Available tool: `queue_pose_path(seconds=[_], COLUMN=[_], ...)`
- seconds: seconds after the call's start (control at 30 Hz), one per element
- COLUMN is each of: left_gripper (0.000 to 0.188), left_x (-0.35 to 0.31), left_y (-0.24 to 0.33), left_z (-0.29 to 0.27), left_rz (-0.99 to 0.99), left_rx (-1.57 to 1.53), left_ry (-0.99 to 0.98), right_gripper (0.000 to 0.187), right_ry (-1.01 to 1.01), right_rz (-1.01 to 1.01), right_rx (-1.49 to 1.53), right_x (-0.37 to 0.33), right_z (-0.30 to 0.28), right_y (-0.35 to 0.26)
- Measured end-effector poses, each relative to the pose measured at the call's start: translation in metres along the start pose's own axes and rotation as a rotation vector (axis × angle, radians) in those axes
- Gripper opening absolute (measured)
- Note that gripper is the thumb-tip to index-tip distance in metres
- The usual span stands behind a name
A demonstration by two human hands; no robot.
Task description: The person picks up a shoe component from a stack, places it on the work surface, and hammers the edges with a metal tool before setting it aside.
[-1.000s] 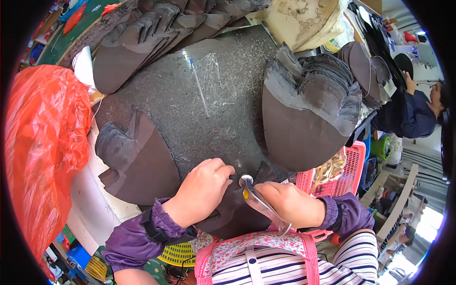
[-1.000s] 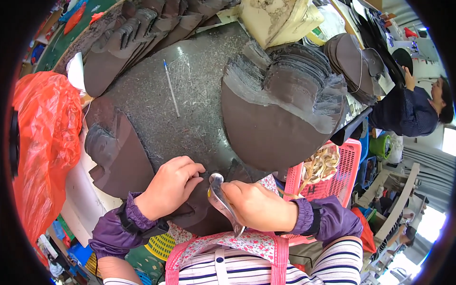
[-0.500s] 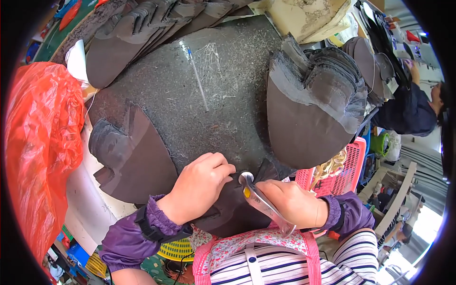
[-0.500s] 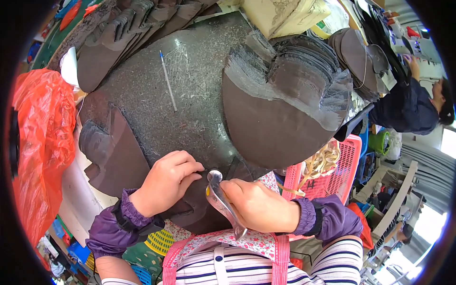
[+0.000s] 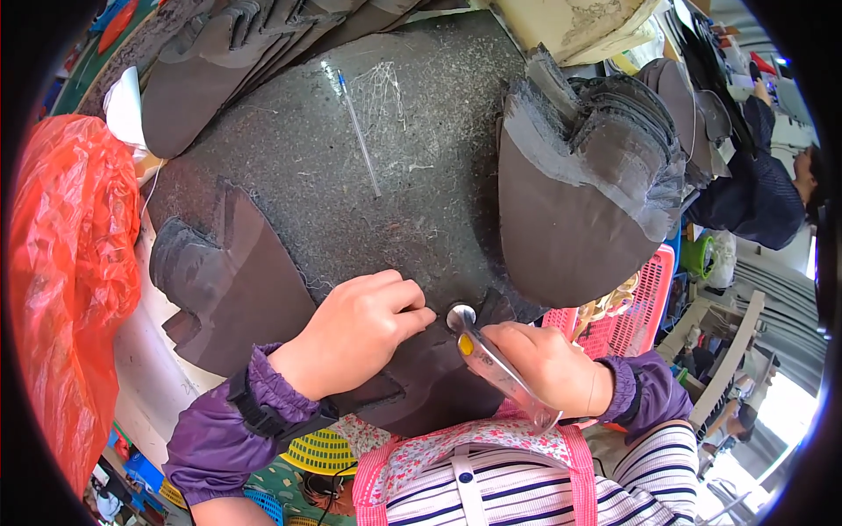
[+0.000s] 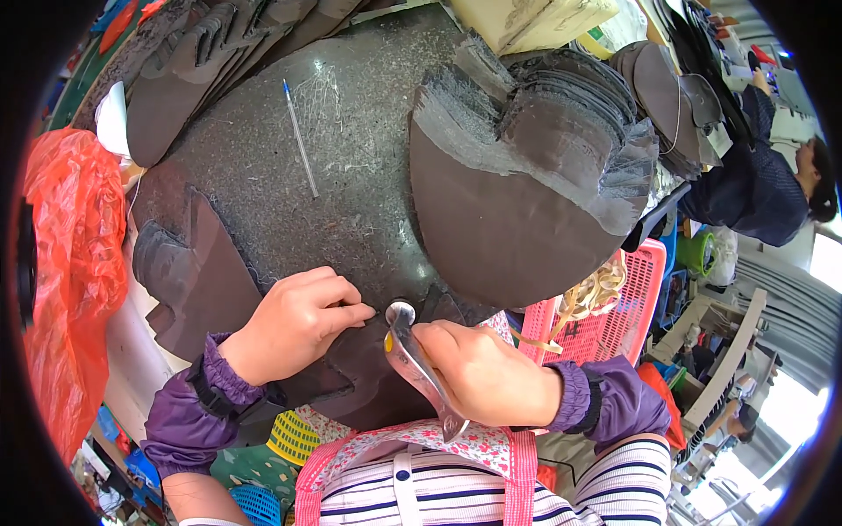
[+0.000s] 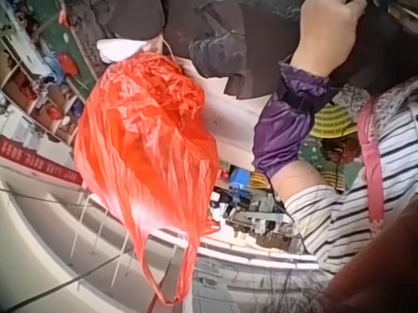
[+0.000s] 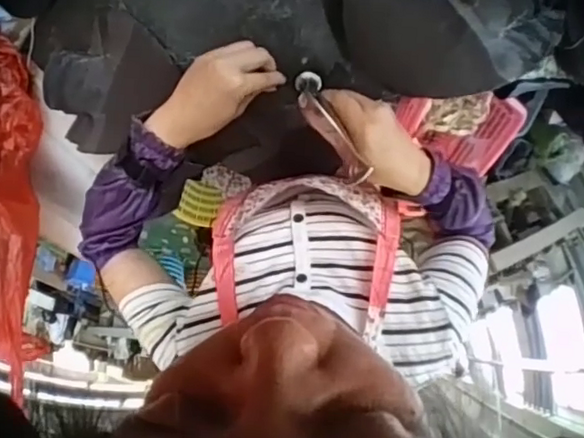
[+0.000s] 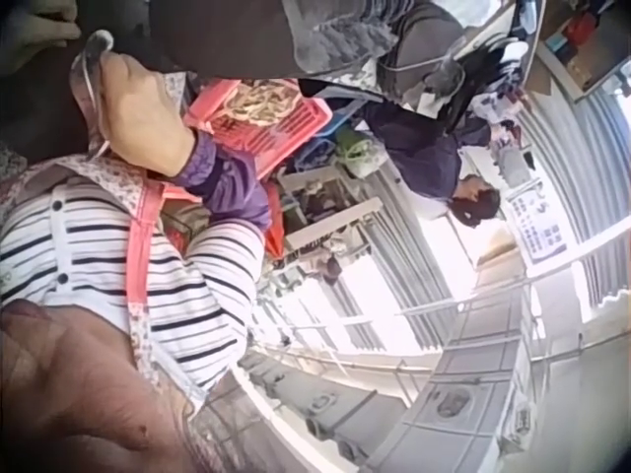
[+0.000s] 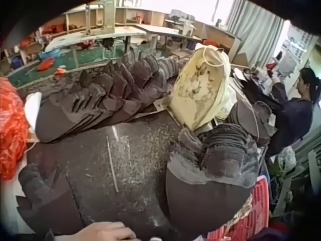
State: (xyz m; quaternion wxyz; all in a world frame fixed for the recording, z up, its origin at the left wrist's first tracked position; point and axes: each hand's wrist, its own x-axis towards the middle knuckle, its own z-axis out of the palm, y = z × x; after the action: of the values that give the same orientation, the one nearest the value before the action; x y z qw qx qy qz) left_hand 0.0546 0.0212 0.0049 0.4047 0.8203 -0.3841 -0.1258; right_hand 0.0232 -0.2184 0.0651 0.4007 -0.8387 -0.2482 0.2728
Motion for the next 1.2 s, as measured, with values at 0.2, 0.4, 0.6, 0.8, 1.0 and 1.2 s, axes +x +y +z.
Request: queue_pose_path(seconds=[0.2,0.4,0.6,0.8,1.0,1.2], left_gripper=[0.025,0.029,0.023,0.024,0.025,0.024], left_x=[0.004,0.001,-0.009,-0.019,-0.024,-0.025], left_y=[-0.001,0.0,0.008,0.018,0.023,0.026], left_z=[-0.011,-0.014,0.0,0.02,0.029,0.029], left_rz=[0.194,0.315,0.115,-0.081,-0.064,-0.063], left_rx=[0.228,0.418,0.263,0.106,0.121,0.137], left_ry=[-0.109,-0.179,0.013,0.302,0.279,0.281], right_gripper=[0.025,0.032,0.029,0.029,0.031,0.037], right_ry=[0.026,0.063,-0.05,-0.034,-0.04,-0.062], right_rz=[-0.046,-0.13,-0.038,-0.07,-0.1,-0.202], right_rx=[0.034,-0.033,0.092,0.106,-0.024,-0.131], right_x=[0.001,0.002,0.004,0.005,0.01,0.014], right_z=[0.004,0.003,0.006,0.004,-0.001,0.0], right_y=[0.002,0.003,0.001,0.001,0.001,0.002])
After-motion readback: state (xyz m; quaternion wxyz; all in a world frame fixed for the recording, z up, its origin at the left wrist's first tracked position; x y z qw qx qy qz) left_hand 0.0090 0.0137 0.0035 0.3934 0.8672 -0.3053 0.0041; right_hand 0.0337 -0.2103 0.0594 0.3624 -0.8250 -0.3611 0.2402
